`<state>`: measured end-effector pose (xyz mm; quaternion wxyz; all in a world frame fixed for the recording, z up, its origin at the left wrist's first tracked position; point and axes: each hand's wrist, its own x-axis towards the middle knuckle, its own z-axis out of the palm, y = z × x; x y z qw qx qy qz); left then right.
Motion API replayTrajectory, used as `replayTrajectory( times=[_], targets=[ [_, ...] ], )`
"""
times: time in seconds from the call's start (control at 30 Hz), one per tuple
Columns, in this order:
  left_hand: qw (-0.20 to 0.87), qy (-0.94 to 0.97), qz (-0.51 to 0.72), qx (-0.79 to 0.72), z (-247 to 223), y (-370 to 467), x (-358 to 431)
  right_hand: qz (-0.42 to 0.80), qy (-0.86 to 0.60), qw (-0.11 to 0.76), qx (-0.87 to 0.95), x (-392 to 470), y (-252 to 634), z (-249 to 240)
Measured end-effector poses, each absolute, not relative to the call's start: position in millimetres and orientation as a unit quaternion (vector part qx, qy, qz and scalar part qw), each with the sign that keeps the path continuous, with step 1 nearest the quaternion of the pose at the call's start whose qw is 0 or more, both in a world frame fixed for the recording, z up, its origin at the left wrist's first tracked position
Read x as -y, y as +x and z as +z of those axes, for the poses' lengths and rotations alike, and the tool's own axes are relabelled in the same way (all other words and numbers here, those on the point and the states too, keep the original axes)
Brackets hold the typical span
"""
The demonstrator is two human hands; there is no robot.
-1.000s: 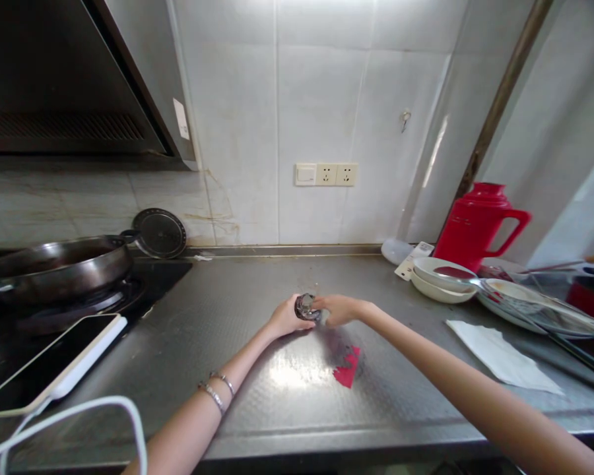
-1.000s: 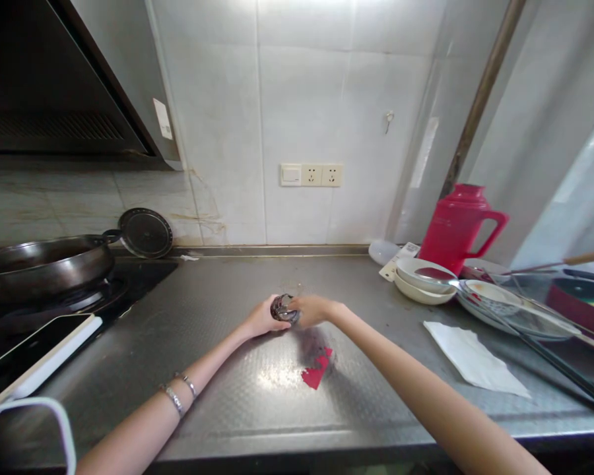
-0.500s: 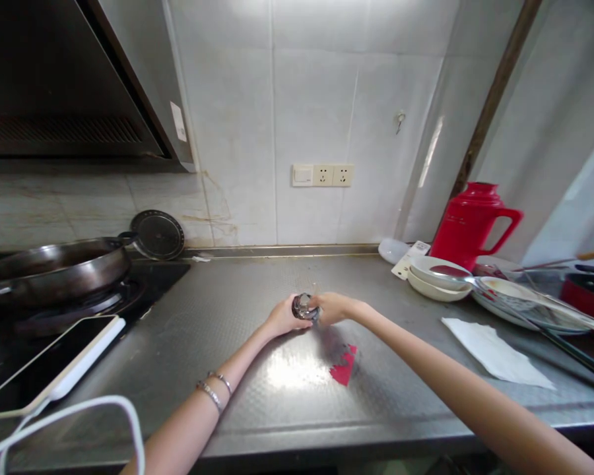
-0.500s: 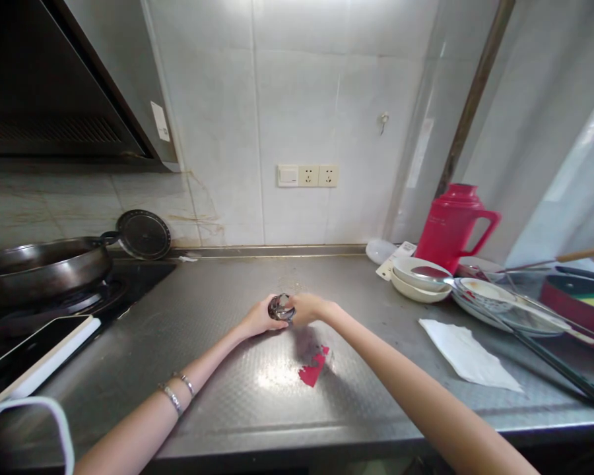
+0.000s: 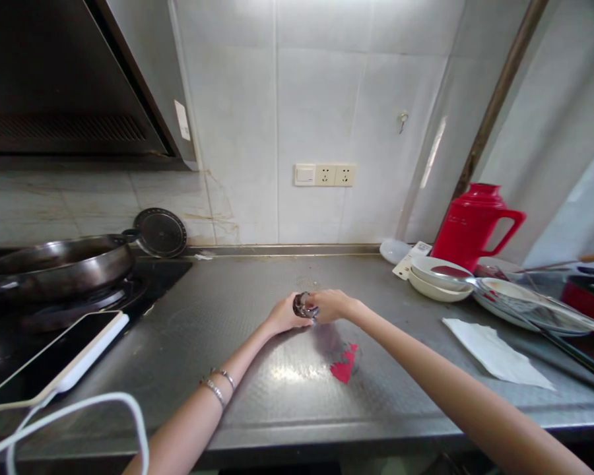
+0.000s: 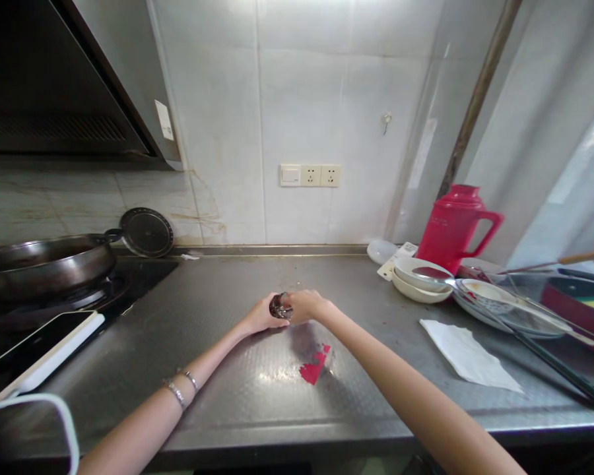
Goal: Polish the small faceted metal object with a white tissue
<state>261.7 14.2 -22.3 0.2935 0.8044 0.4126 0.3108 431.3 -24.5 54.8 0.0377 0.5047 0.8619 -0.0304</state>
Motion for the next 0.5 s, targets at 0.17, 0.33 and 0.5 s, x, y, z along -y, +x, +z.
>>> replayTrajectory(
  times=[0.17,0.33,0.5],
  targets=[
    [0.296,0.804,0.317,-0.407,-22,262,-14,-0.109,0.468,0.032,-0.876,30,433,56],
    [0.315,0.803,0.315,-0.397,-20,262,-12,-0.078,0.458,0.0,-0.886,28,427,48],
    [0.292,0.806,0.312,-0.408,-21,261,-13,-0.031,0.499,0.005,-0.866,28,429,47]
  ],
)
